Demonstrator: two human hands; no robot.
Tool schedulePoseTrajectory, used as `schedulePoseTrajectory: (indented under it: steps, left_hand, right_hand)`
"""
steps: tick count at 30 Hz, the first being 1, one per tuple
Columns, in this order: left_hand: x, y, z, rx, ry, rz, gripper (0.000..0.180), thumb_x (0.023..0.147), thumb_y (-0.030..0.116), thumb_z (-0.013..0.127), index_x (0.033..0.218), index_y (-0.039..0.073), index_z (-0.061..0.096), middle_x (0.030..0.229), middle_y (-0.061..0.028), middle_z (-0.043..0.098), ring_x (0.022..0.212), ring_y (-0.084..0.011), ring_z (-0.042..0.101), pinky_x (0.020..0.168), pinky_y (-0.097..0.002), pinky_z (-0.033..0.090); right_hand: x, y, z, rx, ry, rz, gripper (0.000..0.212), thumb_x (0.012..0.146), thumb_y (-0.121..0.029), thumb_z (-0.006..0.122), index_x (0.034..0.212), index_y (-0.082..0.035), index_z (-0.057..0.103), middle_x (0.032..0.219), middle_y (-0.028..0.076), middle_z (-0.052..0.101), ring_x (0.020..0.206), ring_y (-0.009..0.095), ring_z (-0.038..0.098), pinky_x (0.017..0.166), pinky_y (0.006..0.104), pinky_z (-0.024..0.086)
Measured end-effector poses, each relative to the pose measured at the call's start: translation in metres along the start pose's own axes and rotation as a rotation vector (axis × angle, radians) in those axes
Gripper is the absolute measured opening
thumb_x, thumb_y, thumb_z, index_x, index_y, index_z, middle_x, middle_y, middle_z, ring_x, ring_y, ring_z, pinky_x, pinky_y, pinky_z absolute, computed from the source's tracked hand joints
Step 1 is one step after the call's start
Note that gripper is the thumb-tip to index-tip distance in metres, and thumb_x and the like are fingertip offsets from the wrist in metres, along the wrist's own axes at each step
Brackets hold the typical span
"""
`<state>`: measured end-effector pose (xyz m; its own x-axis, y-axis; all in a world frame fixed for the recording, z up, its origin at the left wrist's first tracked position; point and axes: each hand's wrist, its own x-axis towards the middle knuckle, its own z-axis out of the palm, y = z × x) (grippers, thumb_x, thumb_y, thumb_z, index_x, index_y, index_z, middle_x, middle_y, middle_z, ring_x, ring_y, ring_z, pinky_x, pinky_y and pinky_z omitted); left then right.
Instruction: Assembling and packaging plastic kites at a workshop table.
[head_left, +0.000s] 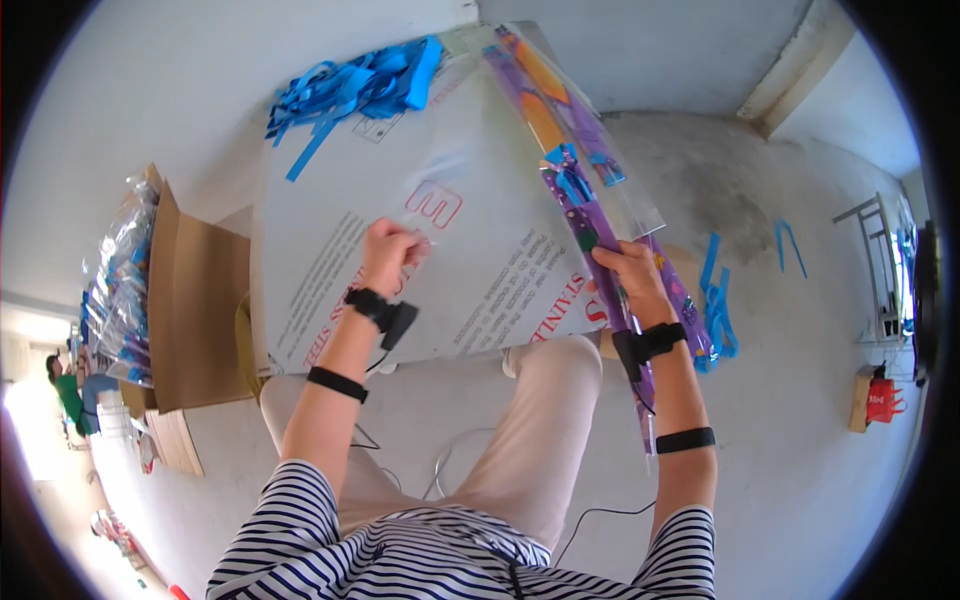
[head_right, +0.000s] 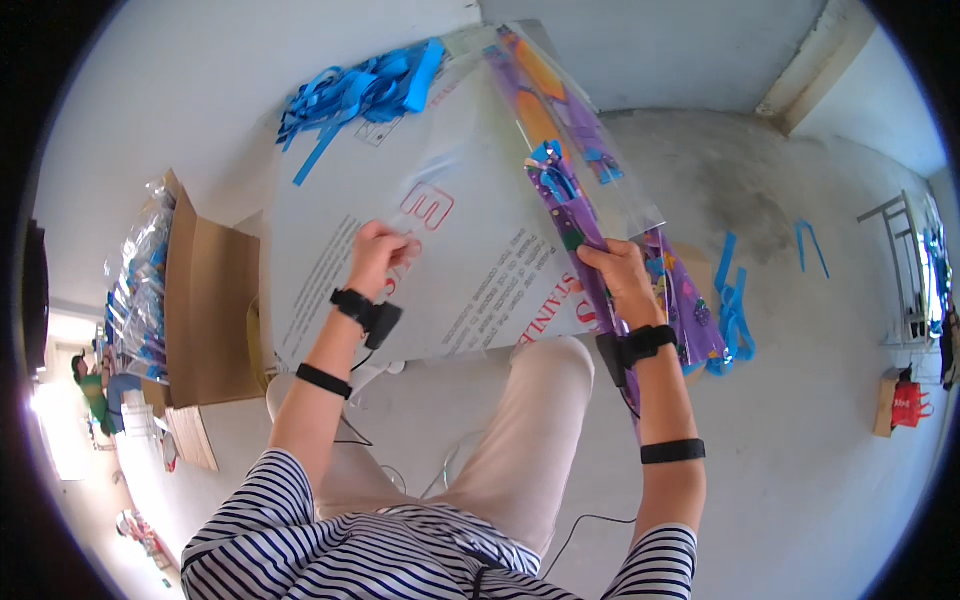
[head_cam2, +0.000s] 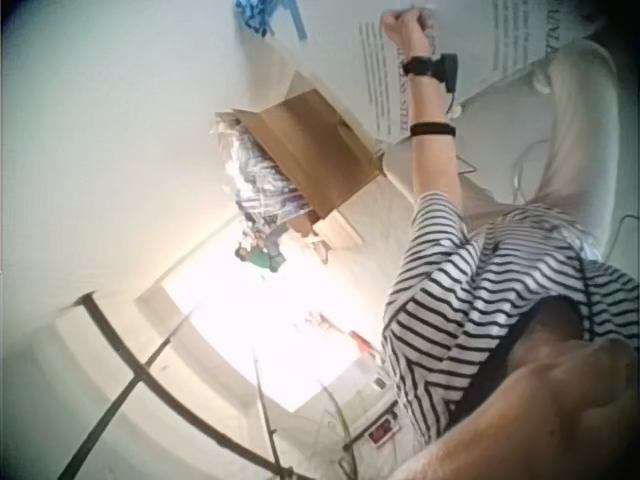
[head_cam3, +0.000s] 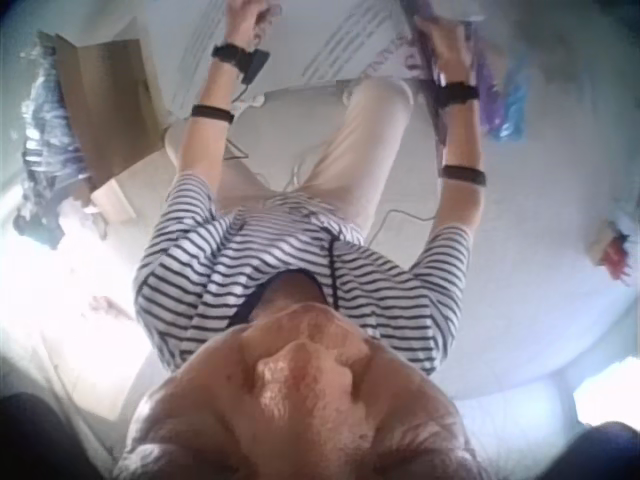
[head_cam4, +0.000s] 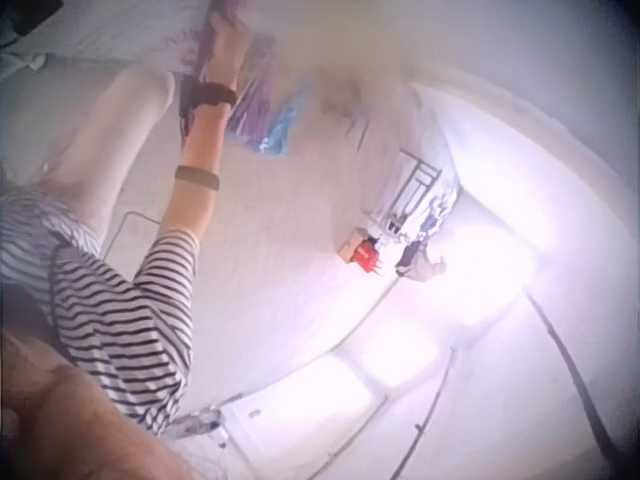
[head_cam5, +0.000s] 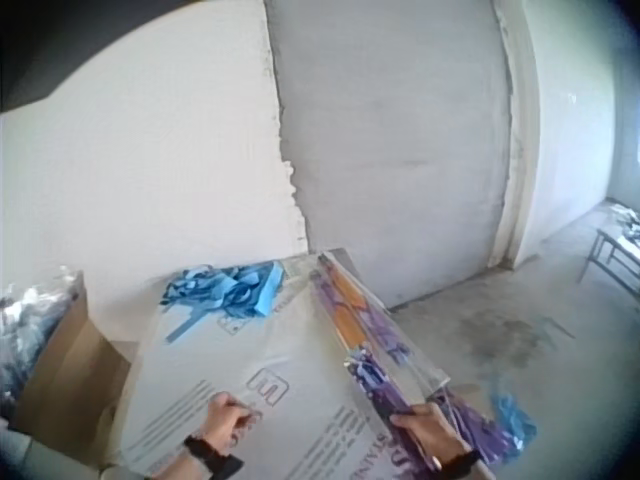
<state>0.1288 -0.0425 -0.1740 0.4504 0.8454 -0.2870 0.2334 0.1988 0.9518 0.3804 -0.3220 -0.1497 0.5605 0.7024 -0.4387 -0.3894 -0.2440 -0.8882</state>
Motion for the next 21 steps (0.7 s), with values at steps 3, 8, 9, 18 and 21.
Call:
schedulePoseTrajectory:
  steps: [3,8,9,18,21]
  left_hand:
    - [-0.019,-0.05,-0.106,0.078,0.317,0.009,0.01,0.078,-0.001,0.066,0.078,0.0,0.056,0.064,-0.0083,0.061,0.051,-0.016,0.059,0.044,-0.0272,0.044]
    - [-0.045,-0.1,-0.19,-0.239,0.427,-0.078,0.008,0.08,0.0,0.066,0.082,0.0,0.058,0.065,-0.0076,0.06,0.049,-0.0148,0.055,0.043,-0.0274,0.043]
    - [-0.047,-0.097,-0.181,-0.34,0.402,-0.093,0.01,0.081,0.003,0.067,0.081,0.0,0.058,0.067,-0.0079,0.06,0.051,-0.0151,0.056,0.046,-0.0275,0.046]
    - [-0.127,-0.128,-0.187,0.035,0.504,-0.022,0.033,0.075,0.014,0.077,0.101,0.005,0.059,0.089,-0.0045,0.06,0.076,-0.015,0.057,0.068,-0.0292,0.049]
    - [-0.197,-0.116,-0.136,-0.277,0.199,-0.403,0.034,0.076,0.018,0.079,0.102,0.006,0.061,0.088,-0.002,0.06,0.076,-0.0144,0.054,0.074,-0.0322,0.048]
  right_hand:
    - [-0.03,-0.015,0.018,-0.034,0.003,0.014,0.023,0.088,-0.014,0.069,0.099,0.007,0.069,0.08,0.011,0.069,0.056,0.02,0.066,0.051,0.03,0.052]
    - [-0.066,-0.017,0.053,-0.08,-0.097,0.069,0.018,0.089,-0.014,0.068,0.097,0.002,0.071,0.076,0.008,0.068,0.055,0.018,0.065,0.049,0.0285,0.05]
    - [-0.071,-0.014,0.06,-0.099,-0.097,0.078,0.018,0.089,-0.014,0.068,0.097,0.002,0.071,0.076,0.008,0.068,0.055,0.018,0.065,0.049,0.0285,0.05]
    - [-0.116,-0.027,0.125,-0.204,-0.309,0.097,0.024,0.092,-0.013,0.065,0.108,0.004,0.07,0.104,0.014,0.073,0.057,0.018,0.065,0.055,0.0291,0.054]
    - [-0.134,-0.029,0.131,-0.231,-0.267,0.102,0.025,0.092,-0.013,0.064,0.109,0.004,0.07,0.103,0.014,0.074,0.057,0.018,0.065,0.056,0.0288,0.055]
